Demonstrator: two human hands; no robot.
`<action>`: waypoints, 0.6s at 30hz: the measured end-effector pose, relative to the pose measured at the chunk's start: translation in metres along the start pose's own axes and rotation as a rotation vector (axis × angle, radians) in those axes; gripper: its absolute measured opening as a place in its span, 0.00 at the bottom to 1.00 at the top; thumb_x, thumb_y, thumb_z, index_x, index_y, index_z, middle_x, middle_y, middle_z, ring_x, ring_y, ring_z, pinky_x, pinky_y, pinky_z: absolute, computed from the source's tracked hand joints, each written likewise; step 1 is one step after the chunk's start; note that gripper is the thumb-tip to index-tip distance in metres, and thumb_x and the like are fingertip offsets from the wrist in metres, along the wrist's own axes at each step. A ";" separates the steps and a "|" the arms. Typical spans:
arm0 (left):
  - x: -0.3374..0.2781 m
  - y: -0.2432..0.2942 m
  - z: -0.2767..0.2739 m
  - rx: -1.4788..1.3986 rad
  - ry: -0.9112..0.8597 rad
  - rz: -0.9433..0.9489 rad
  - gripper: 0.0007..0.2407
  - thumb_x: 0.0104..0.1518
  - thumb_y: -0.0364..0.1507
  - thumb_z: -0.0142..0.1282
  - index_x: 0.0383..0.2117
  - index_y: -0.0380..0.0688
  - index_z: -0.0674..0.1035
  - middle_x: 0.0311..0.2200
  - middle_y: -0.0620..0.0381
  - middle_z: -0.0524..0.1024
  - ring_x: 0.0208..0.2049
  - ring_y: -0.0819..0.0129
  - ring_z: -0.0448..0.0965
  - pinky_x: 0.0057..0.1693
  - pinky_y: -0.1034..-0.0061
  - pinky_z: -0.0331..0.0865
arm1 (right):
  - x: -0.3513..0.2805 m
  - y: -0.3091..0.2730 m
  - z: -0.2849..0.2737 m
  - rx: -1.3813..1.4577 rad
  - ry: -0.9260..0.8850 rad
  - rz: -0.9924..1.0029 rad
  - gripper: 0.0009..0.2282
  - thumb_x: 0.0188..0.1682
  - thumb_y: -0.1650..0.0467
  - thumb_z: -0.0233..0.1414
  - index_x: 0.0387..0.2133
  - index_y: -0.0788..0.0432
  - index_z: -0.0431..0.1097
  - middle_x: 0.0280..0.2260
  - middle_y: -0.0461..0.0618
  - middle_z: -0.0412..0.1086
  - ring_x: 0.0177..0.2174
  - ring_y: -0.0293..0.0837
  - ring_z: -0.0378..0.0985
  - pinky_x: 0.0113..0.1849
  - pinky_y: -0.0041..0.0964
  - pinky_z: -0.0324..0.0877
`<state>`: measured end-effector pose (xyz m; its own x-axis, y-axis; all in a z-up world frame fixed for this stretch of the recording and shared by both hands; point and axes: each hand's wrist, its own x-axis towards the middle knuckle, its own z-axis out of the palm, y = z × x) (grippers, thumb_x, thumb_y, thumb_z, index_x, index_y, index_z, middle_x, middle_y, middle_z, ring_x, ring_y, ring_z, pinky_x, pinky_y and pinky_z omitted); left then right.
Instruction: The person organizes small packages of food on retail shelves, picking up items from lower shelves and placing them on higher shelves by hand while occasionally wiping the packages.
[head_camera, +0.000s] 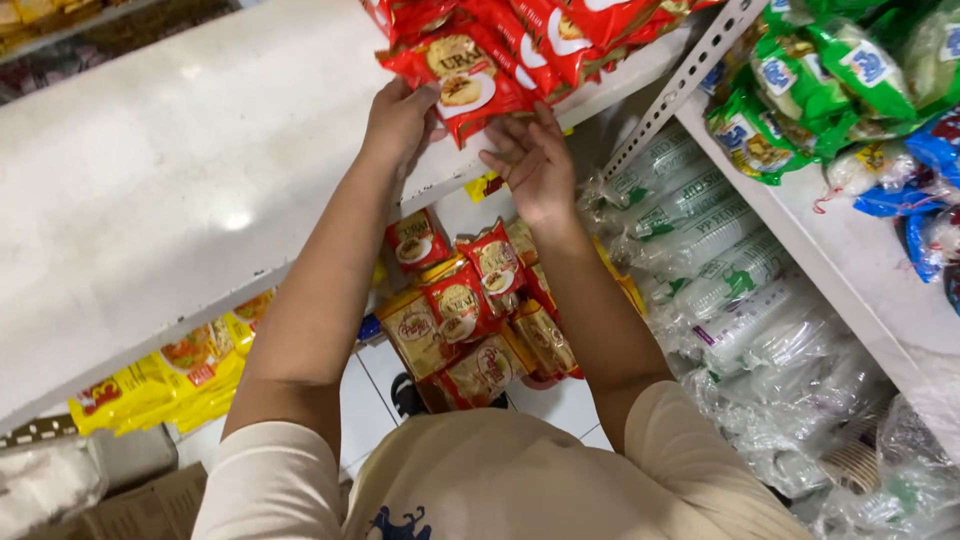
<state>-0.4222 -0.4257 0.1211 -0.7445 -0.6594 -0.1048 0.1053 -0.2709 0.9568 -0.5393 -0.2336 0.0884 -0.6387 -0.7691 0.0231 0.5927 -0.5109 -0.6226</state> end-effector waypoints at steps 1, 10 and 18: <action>-0.009 0.003 0.000 0.002 0.010 0.000 0.12 0.63 0.31 0.56 0.48 0.39 0.76 0.29 0.59 0.74 0.27 0.75 0.74 0.39 0.75 0.78 | -0.008 0.002 -0.002 0.008 -0.044 -0.023 0.27 0.55 0.68 0.48 0.67 0.50 0.47 0.51 0.61 0.68 0.52 0.59 0.74 0.50 0.60 0.74; -0.188 -0.046 -0.014 0.134 -0.066 -0.067 0.19 0.66 0.35 0.52 0.60 0.40 0.74 0.40 0.58 0.78 0.33 0.74 0.77 0.35 0.79 0.72 | -0.104 0.015 -0.130 -0.130 0.140 0.133 0.22 0.54 0.71 0.51 0.62 0.59 0.60 0.48 0.60 0.74 0.43 0.53 0.79 0.45 0.47 0.77; -0.250 -0.249 -0.061 0.113 0.148 -0.529 0.15 0.60 0.32 0.54 0.51 0.39 0.79 0.40 0.58 0.80 0.38 0.72 0.79 0.41 0.76 0.77 | -0.188 0.086 -0.272 -0.509 0.506 0.655 0.18 0.52 0.66 0.53 0.54 0.61 0.66 0.40 0.55 0.78 0.39 0.47 0.81 0.41 0.40 0.77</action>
<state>-0.2214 -0.2362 -0.1075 -0.5753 -0.5472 -0.6079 -0.3351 -0.5202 0.7855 -0.5015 -0.0284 -0.1820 -0.4639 -0.5252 -0.7134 0.6988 0.2781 -0.6591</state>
